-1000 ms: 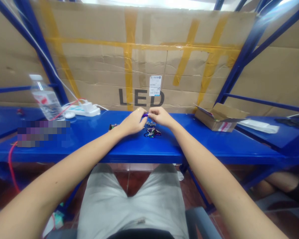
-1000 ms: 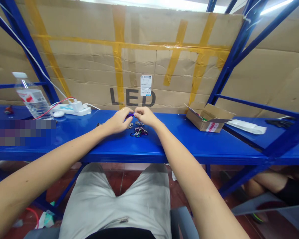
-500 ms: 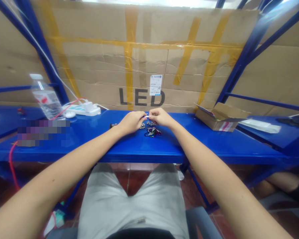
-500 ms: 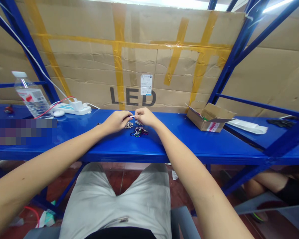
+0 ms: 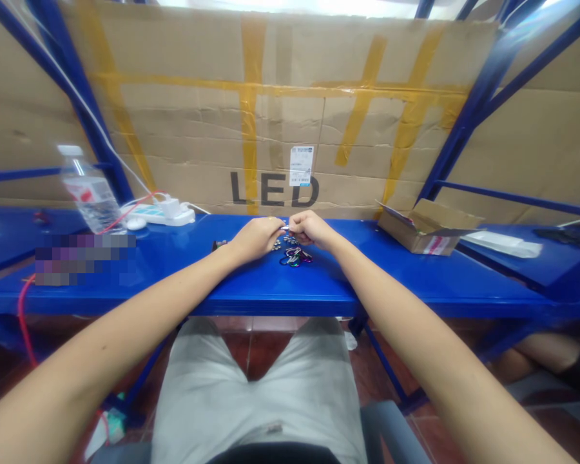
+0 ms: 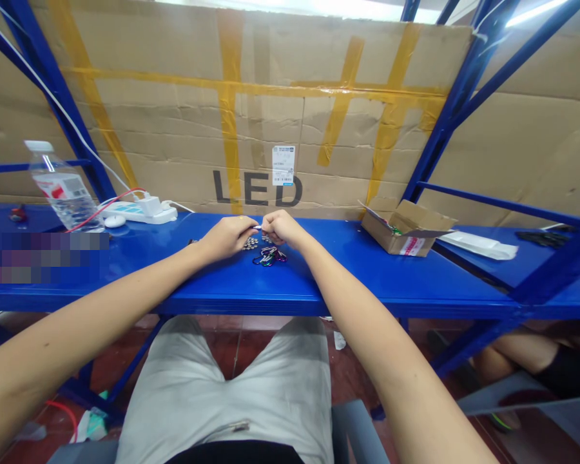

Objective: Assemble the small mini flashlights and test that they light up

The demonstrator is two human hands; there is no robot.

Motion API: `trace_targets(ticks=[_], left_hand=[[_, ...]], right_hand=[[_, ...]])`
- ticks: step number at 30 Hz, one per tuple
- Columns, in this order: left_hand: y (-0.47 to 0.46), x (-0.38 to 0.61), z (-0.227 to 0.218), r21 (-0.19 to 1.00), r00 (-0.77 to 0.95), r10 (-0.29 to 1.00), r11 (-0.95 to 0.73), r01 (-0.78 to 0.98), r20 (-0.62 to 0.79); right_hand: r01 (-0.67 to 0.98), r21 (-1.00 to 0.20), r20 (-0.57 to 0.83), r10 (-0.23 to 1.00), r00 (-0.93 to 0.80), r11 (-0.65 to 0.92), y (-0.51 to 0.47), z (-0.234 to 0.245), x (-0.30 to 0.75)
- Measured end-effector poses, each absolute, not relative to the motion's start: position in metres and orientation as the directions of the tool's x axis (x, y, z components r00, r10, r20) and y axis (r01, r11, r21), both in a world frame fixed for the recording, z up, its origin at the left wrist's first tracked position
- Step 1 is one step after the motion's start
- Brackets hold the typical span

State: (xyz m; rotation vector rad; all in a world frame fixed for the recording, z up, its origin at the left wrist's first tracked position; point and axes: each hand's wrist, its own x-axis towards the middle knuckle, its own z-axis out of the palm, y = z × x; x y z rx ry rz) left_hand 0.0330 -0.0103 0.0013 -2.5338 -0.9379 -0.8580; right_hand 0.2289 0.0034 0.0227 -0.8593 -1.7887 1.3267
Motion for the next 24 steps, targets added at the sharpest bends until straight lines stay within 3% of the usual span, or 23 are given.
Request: trace_targets(ticks=[7,12,17,24], left_hand=[[-0.007,0.033,0.001,-0.054,0.600,0.499,-0.739,0.671,0.626],[-0.003,0.032,0.008,0.129,0.472,0.544,-0.738,0.662,0.694],[0.003,0.020,0.012,0.233,0.361,0.601,-0.689,0.686,0.713],[0.006,0.012,0.012,0.267,0.351,0.645,-0.662,0.700,0.679]], right_hand=[[0.081,-0.979,0.116,0.841,-0.528,0.186,0.005,0.023,0.229],[0.126,-0.935,0.248,0.863,-0.441,0.333,0.008,0.028,0.226],[0.404,-0.799,0.298,0.877,-0.376,0.445,0.010,0.034,0.237],[0.746,-0.512,0.062,0.884,-0.463,0.426,0.004,0.038,0.251]])
